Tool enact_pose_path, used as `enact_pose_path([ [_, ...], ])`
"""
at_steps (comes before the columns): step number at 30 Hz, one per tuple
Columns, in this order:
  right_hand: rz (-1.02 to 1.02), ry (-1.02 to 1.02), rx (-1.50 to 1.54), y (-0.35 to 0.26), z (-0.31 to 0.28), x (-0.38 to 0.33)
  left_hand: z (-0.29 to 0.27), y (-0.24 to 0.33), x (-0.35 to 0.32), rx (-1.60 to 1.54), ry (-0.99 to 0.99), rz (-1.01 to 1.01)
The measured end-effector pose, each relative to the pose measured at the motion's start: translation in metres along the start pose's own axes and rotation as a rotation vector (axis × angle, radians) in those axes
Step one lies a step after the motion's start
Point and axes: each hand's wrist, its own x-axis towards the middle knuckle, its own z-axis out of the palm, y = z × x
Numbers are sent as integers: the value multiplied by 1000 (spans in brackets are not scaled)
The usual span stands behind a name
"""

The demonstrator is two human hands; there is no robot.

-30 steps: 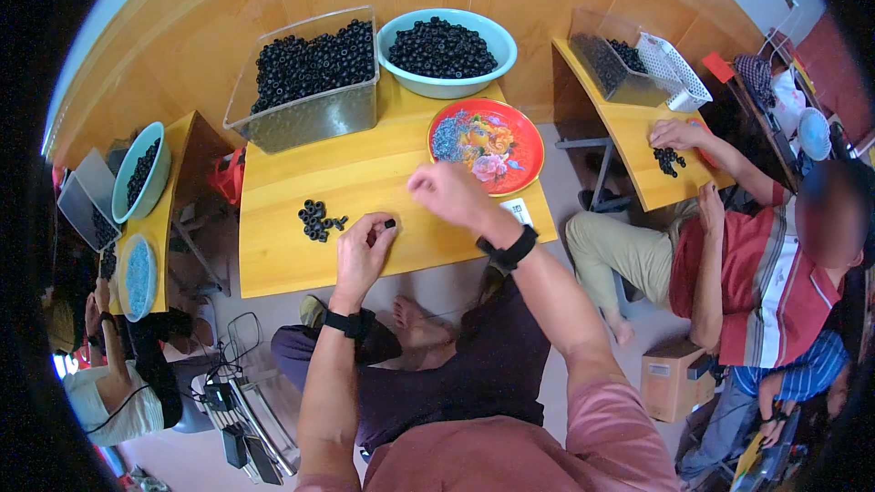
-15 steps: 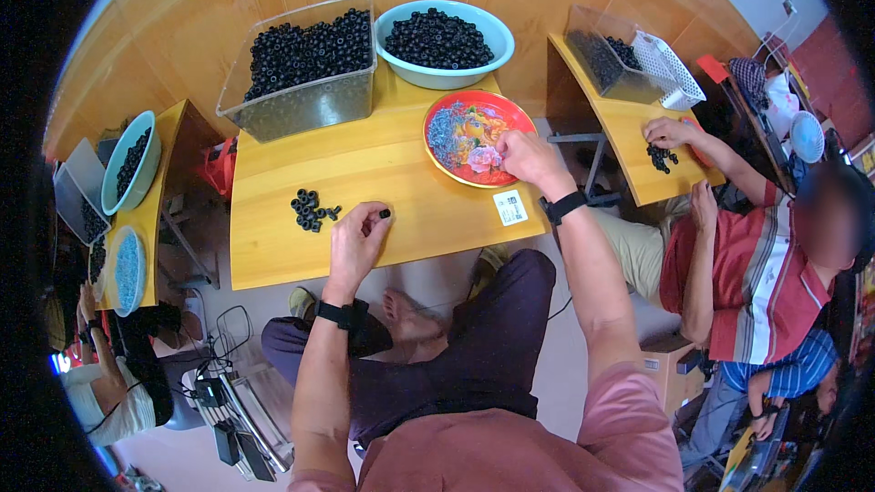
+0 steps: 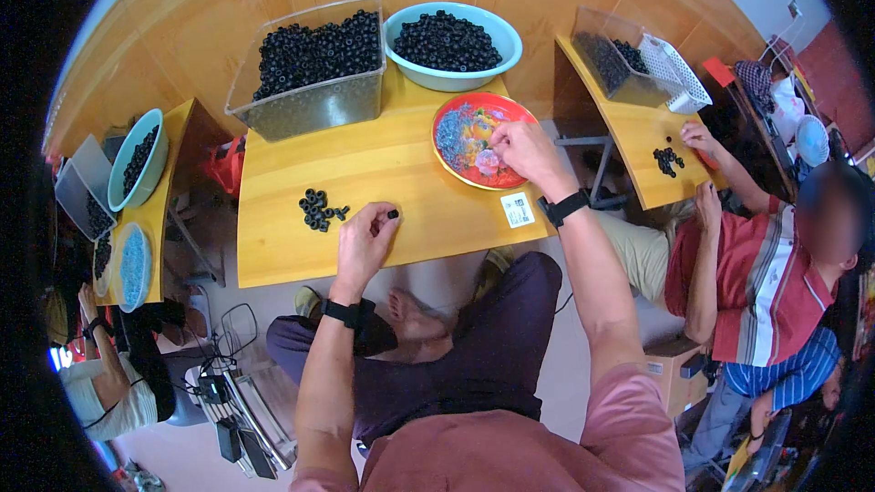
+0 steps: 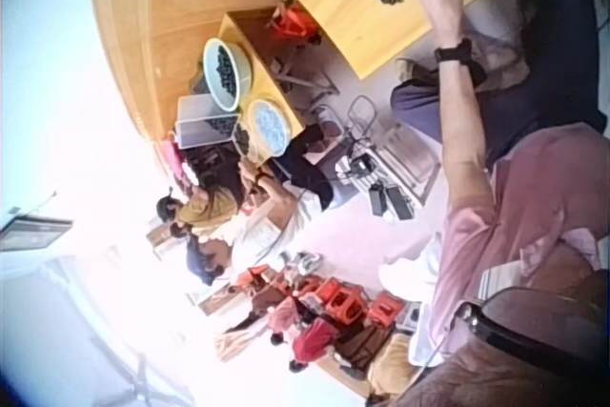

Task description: Inspecting and sorting small black rubber o-rings or gaskets on a table.

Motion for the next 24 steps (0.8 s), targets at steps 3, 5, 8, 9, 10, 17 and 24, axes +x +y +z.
enact_pose_path([
  [3, -125, -15, -114, -4, 9, 10, 1, 1, 1, -16, 2, 2],
  [5, -107, -61, -137, -12, 17, 12, -1, 1, 0, -8, 10, 11],
  [8, -126, -86, -202, -11, 29, 15, -2, 3, -1, -13, 6, -12],
  [9, -131, -64, -227, -10, 30, 16, -1, 3, 0, -21, 1, -19],
  [10, -136, -42, -252, -9, 30, 17, 1, 3, 1, -29, -3, -26],
  [17, 46, 65, 410, -30, 9, -1, -1, 1, 1, -15, 8, -9],
  [24, -168, -87, 602, -69, 65, -40, -2, -3, 2, -165, 67, -125],
])
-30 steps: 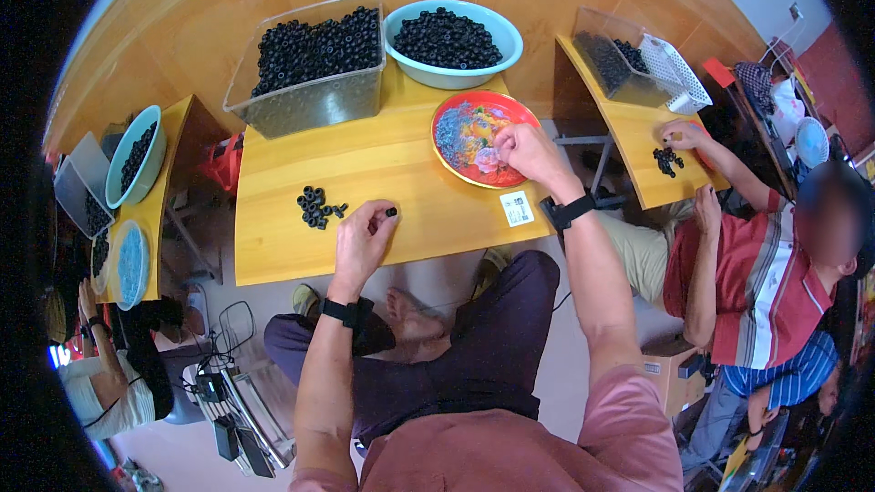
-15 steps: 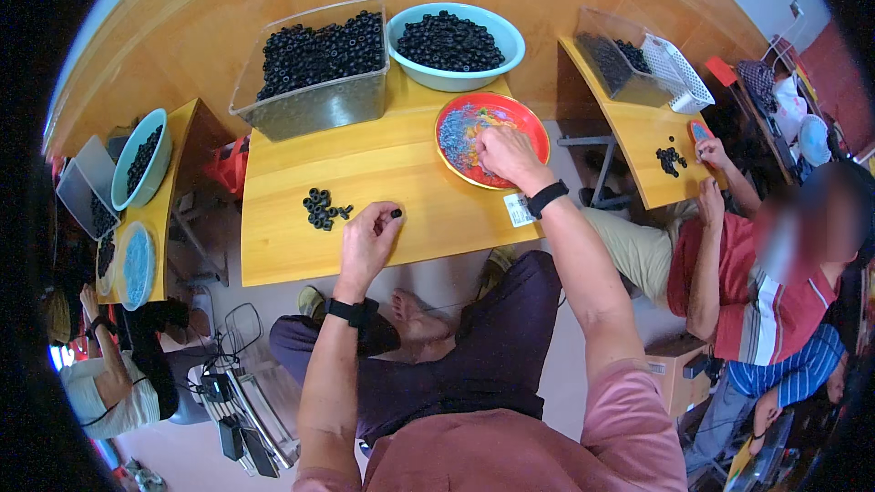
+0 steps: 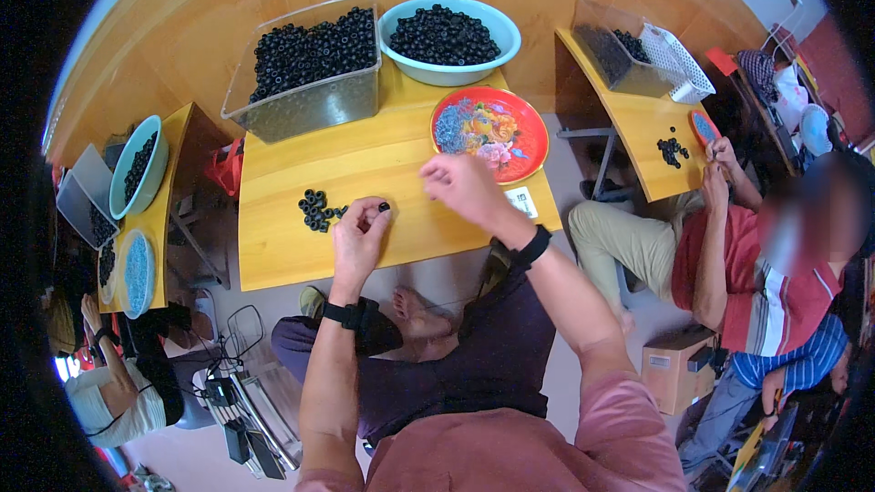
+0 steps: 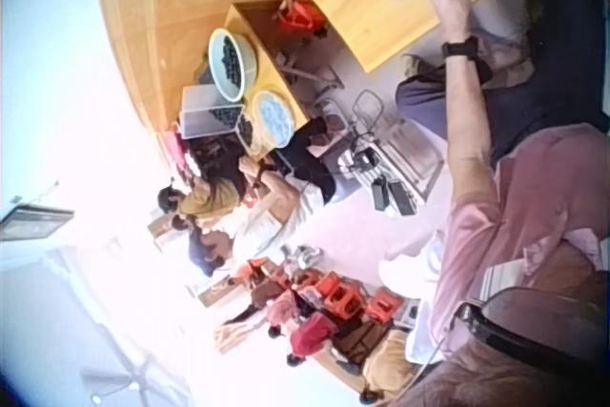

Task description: Inspecting and sorting small black rubber o-rings or gaskets on a table.

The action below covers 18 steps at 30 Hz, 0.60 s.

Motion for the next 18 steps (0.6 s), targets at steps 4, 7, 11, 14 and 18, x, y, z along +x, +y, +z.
enact_pose_path([
  [4, -49, -26, 44, 4, 38, -9, -2, 1, 0, 6, -5, -44],
  [7, -4, 18, 127, 7, 57, -7, -3, 2, -1, 44, 15, -19],
  [11, -80, 142, 16, 13, 61, -8, 1, -2, 1, 29, 29, -4],
  [14, -68, 142, -9, 17, 67, -12, 2, -4, 0, 32, 50, 17],
  [18, -59, 187, 72, 24, 69, -17, 3, 1, 0, 150, 16, 60],
])
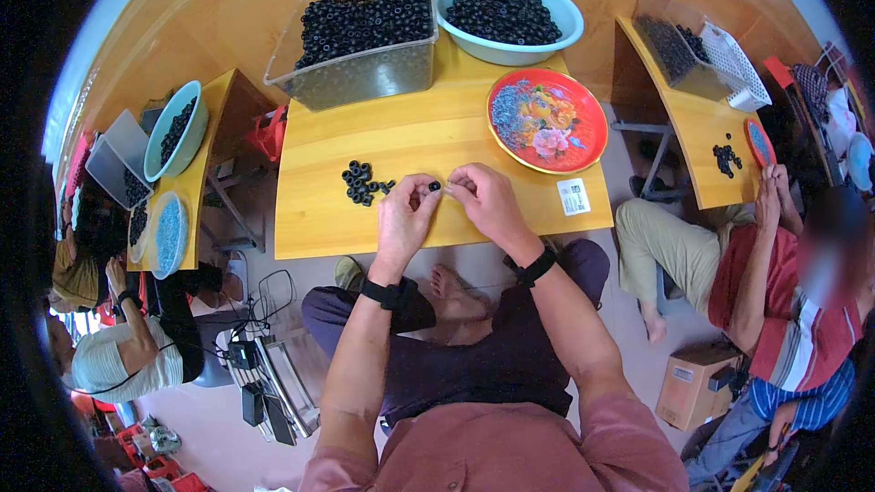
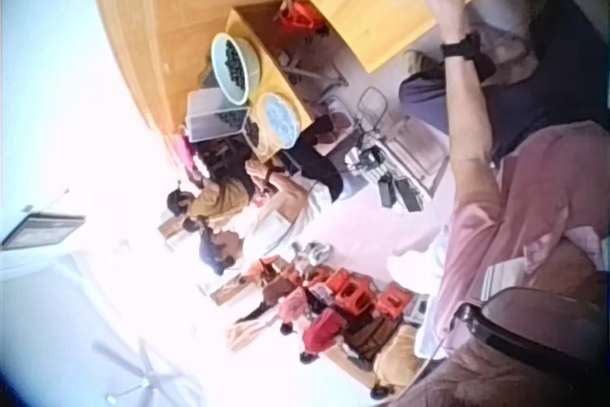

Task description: Inspecting and sorting small black rubber o-rings or gaskets on a table.

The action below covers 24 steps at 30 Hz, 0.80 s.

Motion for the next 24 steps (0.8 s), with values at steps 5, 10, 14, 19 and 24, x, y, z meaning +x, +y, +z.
enact_pose_path([
  [5, -47, 5, -21, -1, 1, -1, 1, -3, 0, 49, 6, 52],
  [10, -83, -5, -45, 0, 2, -1, 2, -5, 0, 30, 7, 65],
  [14, -103, -3, -128, -4, 0, -1, 4, -8, 0, 35, 22, 114],
  [19, -126, 6, -169, -1, 0, -1, 5, -7, -1, 37, 23, 123],
  [24, -109, 13, -140, -5, 2, 0, 3, -8, 0, 59, 40, 152],
])
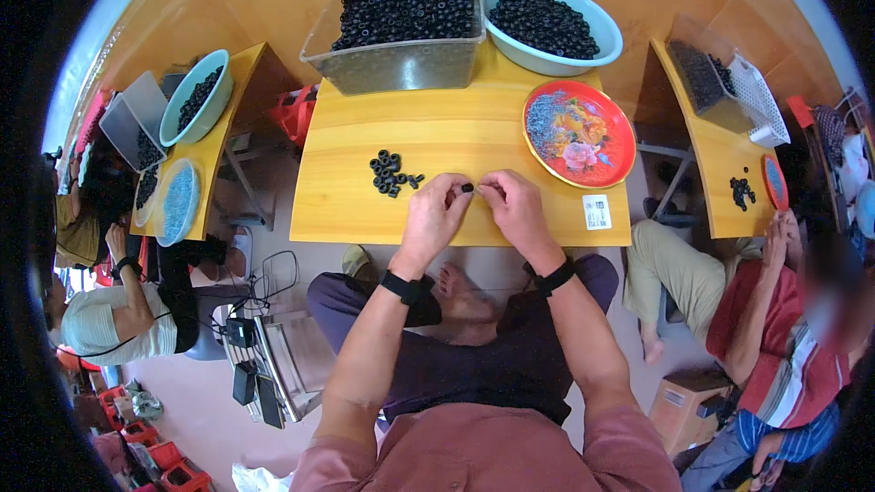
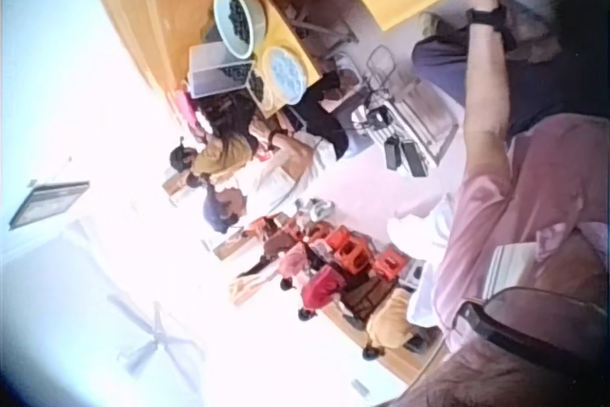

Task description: Inspecting and sorting small black rubber o-rings or gaskets on a table.

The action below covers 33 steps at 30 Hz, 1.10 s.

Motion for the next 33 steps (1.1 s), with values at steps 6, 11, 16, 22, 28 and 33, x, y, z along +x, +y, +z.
enact_pose_path([
  [6, -102, 40, -59, -11, -2, -2, -4, 7, 1, -13, -54, -51],
  [11, -277, 77, -237, -15, 5, -3, -3, 5, -1, -24, -29, -53],
  [16, -214, 52, -240, -18, 6, 0, -3, 4, -1, -76, 1, -68],
  [22, 33, 55, -73, -32, -13, 27, -6, 4, -2, -144, -5, -35],
  [28, -143, -455, -317, -43, 2, 85, -10, 7, -1, -9, -171, 241],
  [33, -86, -679, -431, -64, 37, 102, -11, 5, -4, 31, -221, 279],
])
